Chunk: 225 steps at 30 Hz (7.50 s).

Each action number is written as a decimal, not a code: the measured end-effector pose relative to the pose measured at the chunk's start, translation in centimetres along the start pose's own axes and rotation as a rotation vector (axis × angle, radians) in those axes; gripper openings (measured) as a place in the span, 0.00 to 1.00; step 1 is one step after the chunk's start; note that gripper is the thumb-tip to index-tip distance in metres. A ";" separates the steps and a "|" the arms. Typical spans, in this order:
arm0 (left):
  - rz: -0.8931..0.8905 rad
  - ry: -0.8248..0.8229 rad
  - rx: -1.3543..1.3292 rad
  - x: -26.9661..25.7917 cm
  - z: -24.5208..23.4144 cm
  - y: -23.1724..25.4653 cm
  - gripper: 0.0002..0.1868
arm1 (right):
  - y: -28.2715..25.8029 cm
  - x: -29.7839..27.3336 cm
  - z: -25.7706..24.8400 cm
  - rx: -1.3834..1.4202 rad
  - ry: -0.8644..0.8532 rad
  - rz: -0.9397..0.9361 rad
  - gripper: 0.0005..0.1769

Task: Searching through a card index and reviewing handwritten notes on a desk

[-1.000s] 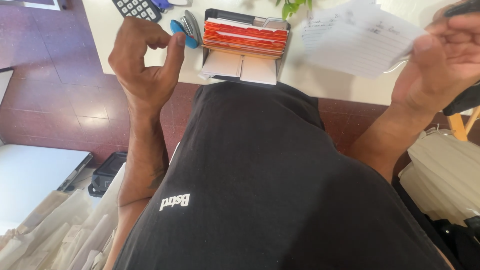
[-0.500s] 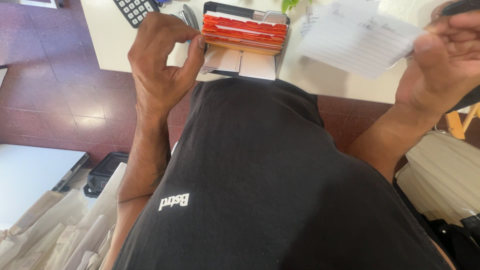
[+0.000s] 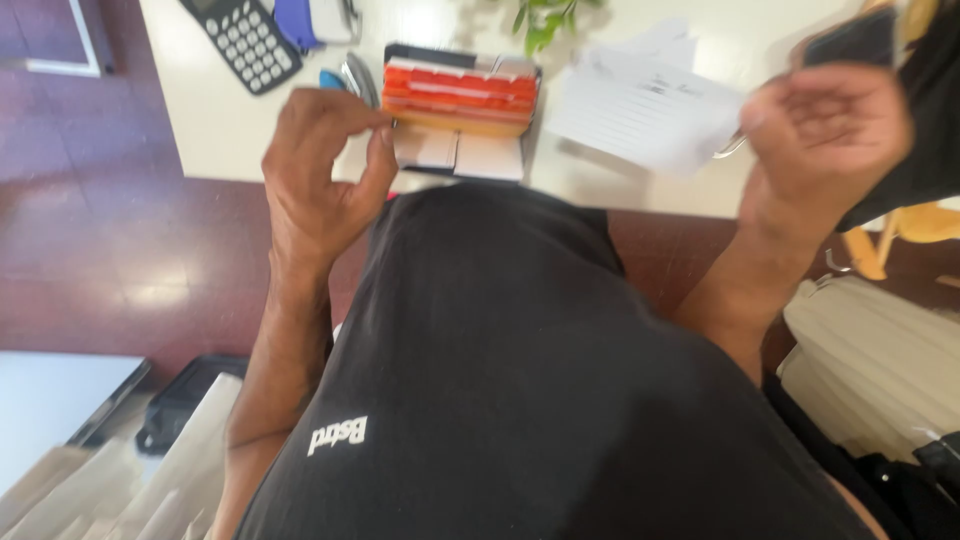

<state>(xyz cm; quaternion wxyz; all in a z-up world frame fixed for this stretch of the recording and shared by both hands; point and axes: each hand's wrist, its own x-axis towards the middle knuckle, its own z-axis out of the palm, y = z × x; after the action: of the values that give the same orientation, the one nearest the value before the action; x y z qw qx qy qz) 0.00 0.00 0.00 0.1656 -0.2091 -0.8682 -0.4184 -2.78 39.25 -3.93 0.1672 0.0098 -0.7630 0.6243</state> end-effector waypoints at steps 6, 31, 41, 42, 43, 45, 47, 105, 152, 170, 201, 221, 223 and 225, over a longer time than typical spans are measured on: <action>-0.057 -0.017 0.016 -0.1 0.8 0.5 0.03 | 1.2 -0.7 -0.4 0.324 0.031 0.314 0.17; 0.057 -0.245 0.236 -0.7 3.9 -2.0 0.14 | -0.7 -0.3 3.9 0.383 0.036 0.297 0.16; 0.186 -0.101 0.196 -1.3 3.8 -1.2 0.07 | -1.6 -1.8 7.4 0.371 -0.207 0.131 0.13; 0.182 -0.103 0.195 -1.7 3.9 -1.2 0.07 | -1.6 -1.9 7.7 0.370 -0.209 0.135 0.13; 0.187 -0.097 0.210 -1.9 3.9 -1.2 0.07 | -1.7 -2.0 8.0 0.371 -0.254 0.115 0.13; 0.194 -0.091 0.227 -2.3 4.0 -1.3 0.07 | -1.8 -2.2 8.5 0.373 -0.300 0.093 0.13; 0.197 -0.102 0.235 -2.4 4.1 -1.3 0.06 | -2.1 -2.3 8.9 0.312 -0.299 0.164 0.13; 0.209 -0.141 0.165 -0.5 3.9 -0.9 0.04 | 3.5 3.8 0.4 -0.759 -0.743 -0.115 0.41; 0.037 0.049 0.063 0.0 1.7 -2.2 0.05 | 1.8 7.1 2.6 -1.008 -0.900 0.243 0.41; 0.005 0.049 0.035 0.2 0.8 -2.3 0.04 | 4.3 6.2 -1.5 -0.650 -0.787 -0.075 0.13; 0.124 -0.093 0.101 -1.9 1.2 -2.6 0.09 | -1.5 -1.5 9.3 0.223 -0.541 -0.225 0.05; 0.053 -0.087 0.060 -1.7 1.6 -0.9 0.10 | -3.9 -1.0 9.5 0.026 -0.499 -0.180 0.05; 0.054 -0.092 0.073 -1.9 1.5 -1.0 0.10 | -3.0 -0.9 9.5 0.004 -0.534 -0.241 0.05; 0.054 -0.097 0.084 -2.0 1.5 -1.0 0.09 | -2.8 -1.0 9.7 -0.018 -0.571 -0.301 0.04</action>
<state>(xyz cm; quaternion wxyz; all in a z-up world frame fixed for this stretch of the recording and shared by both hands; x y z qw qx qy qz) 1.07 0.17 -2.51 0.1434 -0.2452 -0.8861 -0.3662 -3.58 29.22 -3.16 0.0369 0.2961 -0.7745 0.5577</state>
